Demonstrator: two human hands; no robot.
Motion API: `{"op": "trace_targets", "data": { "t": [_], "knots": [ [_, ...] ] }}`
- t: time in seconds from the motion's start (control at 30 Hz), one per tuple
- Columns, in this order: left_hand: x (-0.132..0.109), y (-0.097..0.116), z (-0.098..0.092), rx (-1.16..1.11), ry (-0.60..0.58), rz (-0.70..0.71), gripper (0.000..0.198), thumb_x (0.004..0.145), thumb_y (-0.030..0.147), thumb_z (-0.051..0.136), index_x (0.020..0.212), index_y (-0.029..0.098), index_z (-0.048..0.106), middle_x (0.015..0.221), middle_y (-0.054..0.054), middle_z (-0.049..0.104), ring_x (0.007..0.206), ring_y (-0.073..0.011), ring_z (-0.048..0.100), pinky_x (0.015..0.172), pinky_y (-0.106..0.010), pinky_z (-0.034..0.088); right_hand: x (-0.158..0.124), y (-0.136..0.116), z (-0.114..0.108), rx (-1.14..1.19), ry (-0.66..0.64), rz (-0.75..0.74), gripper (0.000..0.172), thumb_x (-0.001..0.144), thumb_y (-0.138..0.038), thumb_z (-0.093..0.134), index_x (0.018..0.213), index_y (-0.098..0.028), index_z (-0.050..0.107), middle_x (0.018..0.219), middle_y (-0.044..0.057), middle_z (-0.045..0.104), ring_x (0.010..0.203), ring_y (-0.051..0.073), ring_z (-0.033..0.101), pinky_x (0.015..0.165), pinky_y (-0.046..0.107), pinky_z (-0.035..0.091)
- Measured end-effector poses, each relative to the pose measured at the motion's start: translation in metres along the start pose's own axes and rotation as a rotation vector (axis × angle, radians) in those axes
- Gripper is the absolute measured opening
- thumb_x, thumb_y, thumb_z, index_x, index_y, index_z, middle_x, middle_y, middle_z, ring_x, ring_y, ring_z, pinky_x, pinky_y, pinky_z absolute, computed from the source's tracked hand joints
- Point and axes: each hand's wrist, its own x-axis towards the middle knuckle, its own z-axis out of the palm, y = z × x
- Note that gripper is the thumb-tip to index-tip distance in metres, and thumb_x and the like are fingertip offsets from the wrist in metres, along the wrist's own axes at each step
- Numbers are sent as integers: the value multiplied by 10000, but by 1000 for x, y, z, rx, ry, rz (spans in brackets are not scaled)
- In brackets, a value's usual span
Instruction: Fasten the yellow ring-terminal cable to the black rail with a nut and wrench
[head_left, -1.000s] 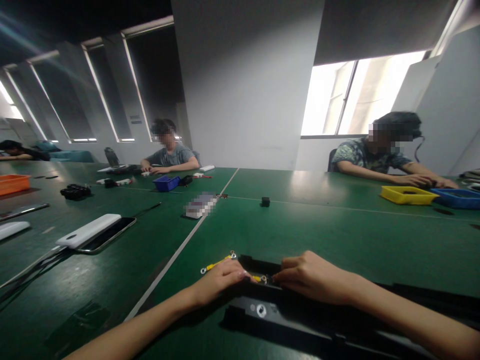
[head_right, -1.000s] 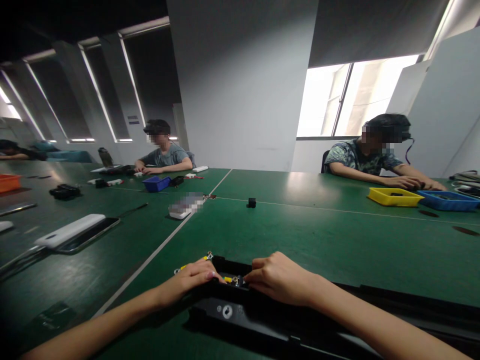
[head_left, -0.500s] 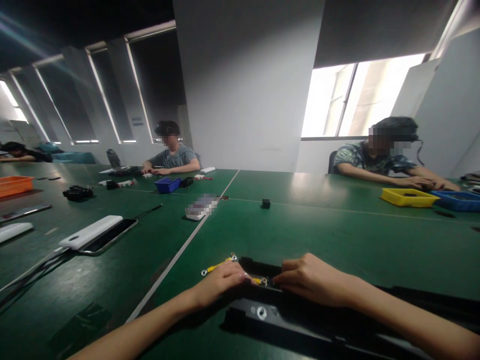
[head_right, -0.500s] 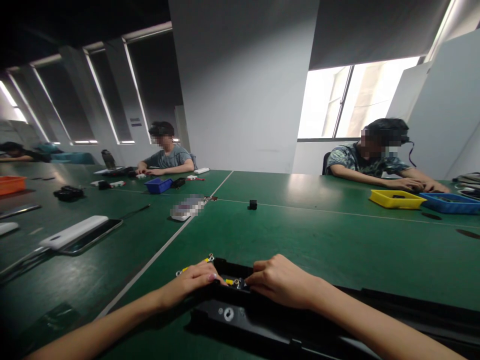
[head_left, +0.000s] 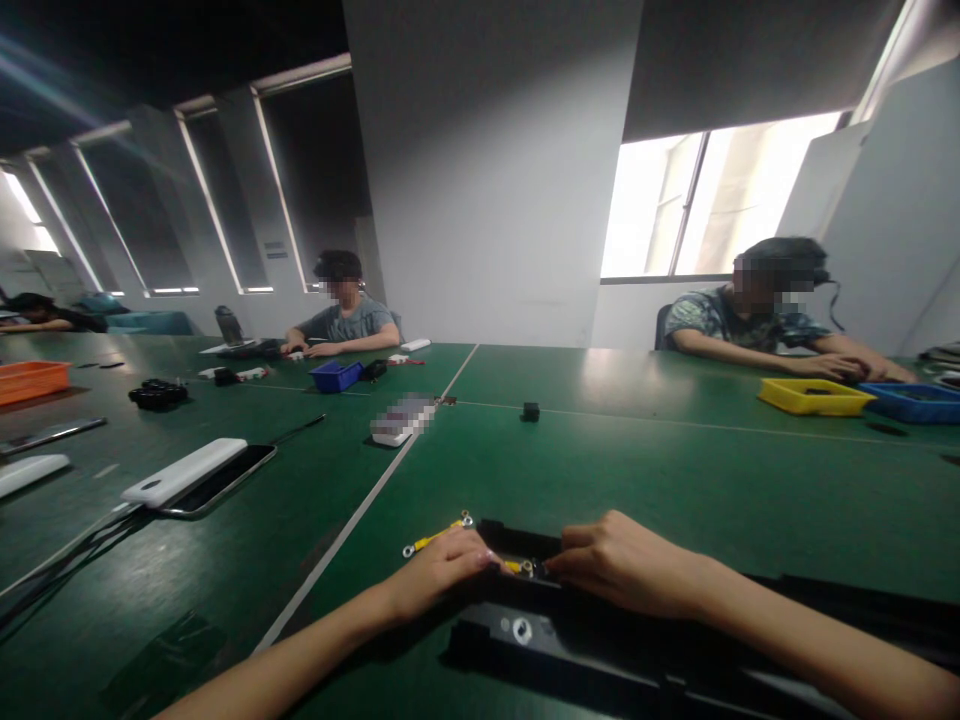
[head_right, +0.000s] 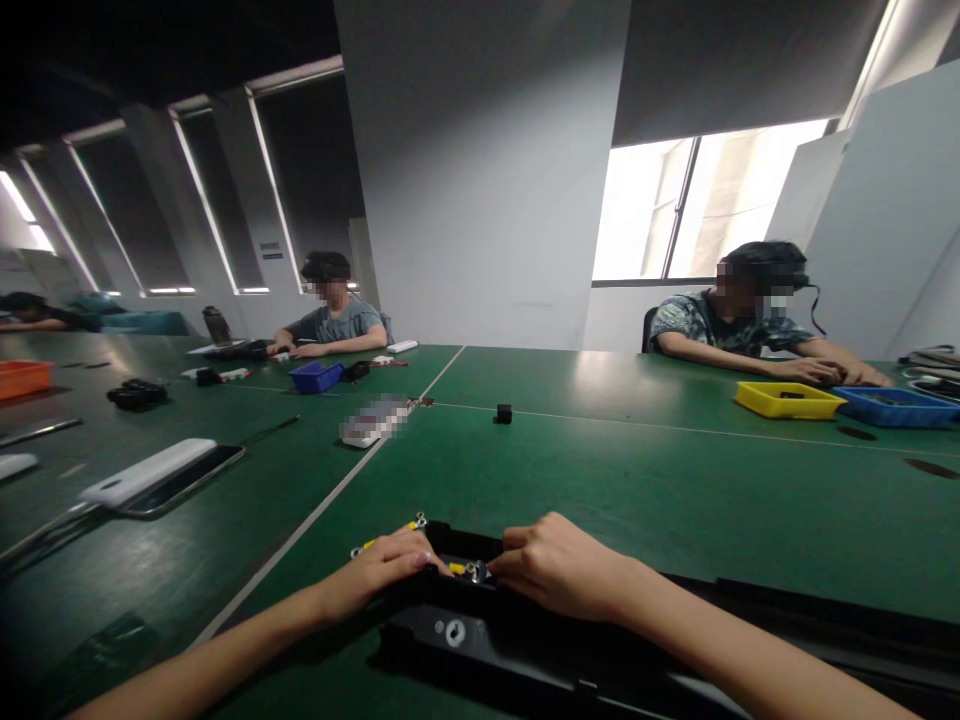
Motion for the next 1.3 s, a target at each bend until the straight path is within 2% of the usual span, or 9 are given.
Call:
{"op": "trace_targets", "data": {
  "t": [0.27, 0.4, 1.3],
  "knots": [
    [-1, 2, -1, -20, 4, 1, 396, 948, 373, 394, 979, 149, 719, 940, -66, 657, 937, -207, 557, 872, -289, 399, 0, 3, 2, 45, 14, -1, 283, 976, -249, 397, 1086, -211, 655, 837, 39, 641, 613, 113, 560, 559, 234, 355],
    [-1, 2, -2, -23, 2, -2, 377, 950, 359, 404, 984, 160, 723, 950, -61, 658, 960, -207, 550, 892, -286, 381, -1, 3, 2, 38, 18, 4, 288, 979, -260, 394, 1091, -212, 655, 820, 34, 636, 575, 105, 545, 542, 235, 348],
    [-2, 2, -1, -7, -5, 5, 418, 955, 417, 384, 975, 152, 707, 965, -70, 657, 942, -213, 557, 890, -309, 393, -1, 1, 0, 64, 22, -8, 302, 981, -251, 389, 1086, -194, 666, 821, 52, 640, 606, 109, 578, 550, 226, 371]
  ]
}}
